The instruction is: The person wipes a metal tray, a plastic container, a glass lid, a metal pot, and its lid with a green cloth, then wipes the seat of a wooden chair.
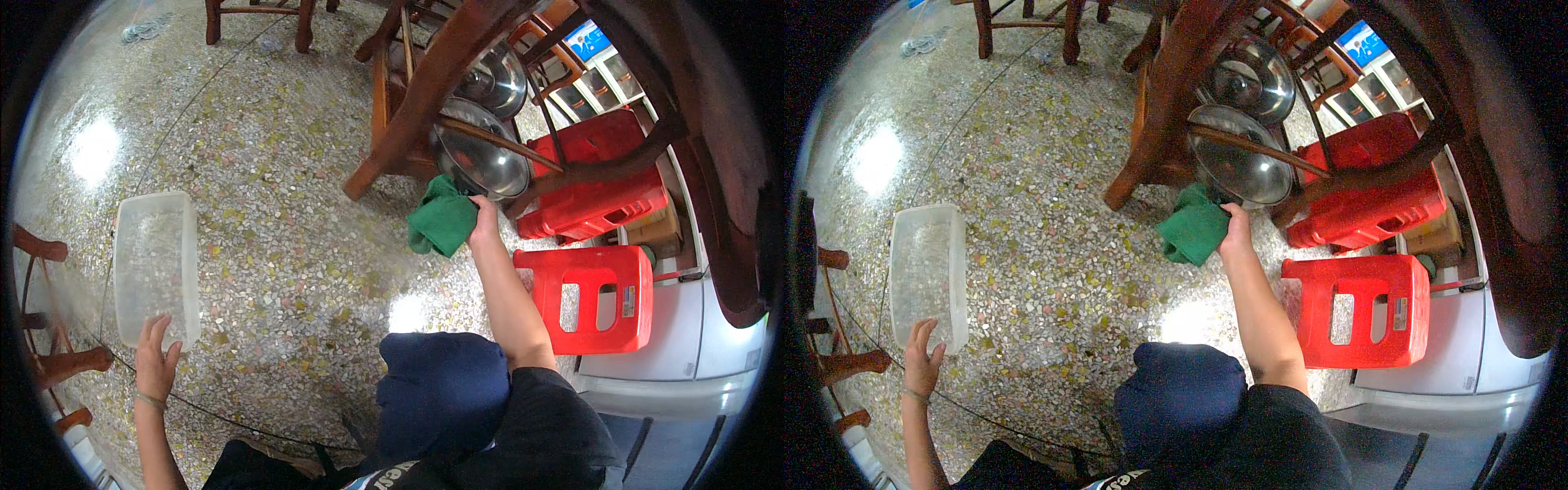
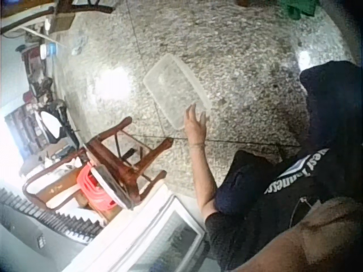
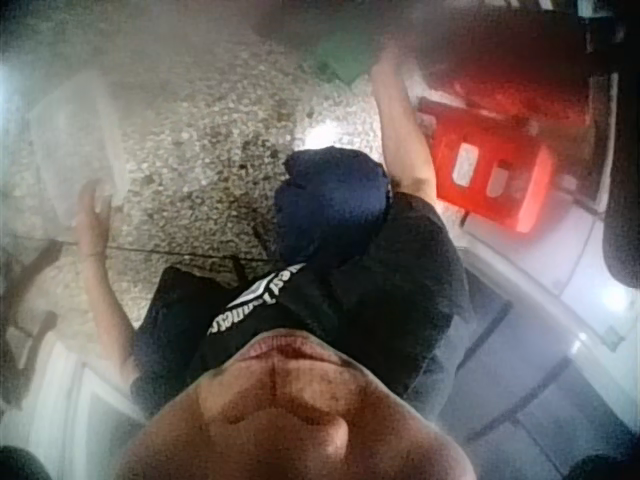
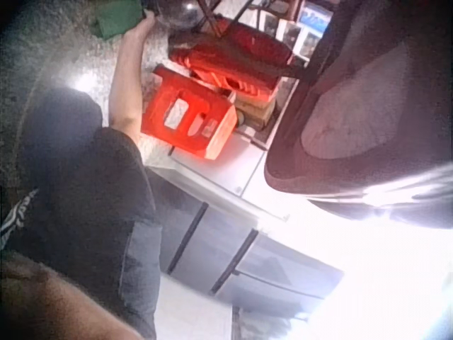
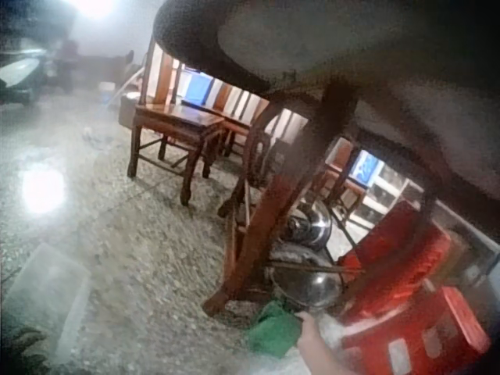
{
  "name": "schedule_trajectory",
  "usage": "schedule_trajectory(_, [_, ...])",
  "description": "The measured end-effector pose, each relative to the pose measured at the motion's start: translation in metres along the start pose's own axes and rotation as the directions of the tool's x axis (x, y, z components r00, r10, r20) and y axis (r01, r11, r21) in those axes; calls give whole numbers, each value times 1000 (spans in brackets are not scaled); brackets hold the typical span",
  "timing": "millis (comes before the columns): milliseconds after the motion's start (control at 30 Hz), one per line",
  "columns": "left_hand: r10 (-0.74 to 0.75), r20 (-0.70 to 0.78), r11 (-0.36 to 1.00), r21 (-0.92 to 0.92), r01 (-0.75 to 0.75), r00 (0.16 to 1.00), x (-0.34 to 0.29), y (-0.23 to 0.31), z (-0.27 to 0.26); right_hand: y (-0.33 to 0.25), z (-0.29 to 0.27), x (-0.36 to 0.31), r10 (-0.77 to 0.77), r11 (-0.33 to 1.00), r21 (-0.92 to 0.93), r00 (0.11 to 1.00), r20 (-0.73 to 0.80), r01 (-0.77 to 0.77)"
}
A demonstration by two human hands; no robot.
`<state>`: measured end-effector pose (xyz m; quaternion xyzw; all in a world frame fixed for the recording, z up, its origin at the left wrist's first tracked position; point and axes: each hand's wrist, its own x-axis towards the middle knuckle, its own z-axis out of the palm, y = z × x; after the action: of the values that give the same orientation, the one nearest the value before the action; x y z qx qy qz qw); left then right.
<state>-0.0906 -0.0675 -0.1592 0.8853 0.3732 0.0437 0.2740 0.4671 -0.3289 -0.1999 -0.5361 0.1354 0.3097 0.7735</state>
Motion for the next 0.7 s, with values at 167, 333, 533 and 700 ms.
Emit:
schedule_trajectory(167, [61, 19, 998, 18, -62, 998, 3, 6, 6, -14, -17, 23, -2, 998, -67, 1000, -12, 1])
schedule_trajectory(333, [74, 75, 997, -39, -71, 995, 7, 6, 17, -16, -15, 77, -41, 994, -98, 999, -20, 39])
schedule_trajectory(533, [77, 101, 997, -39, -73, 992, 4, 17, 21, -8, 28, 19, 238, 950, -266, 930, 281, -163])
schedule_trajectory(700, [44, 98, 992, -122, -32, 994, 8, 16, 25, -56, 10, -26, -131, 460, -830, 949, 288, 316])
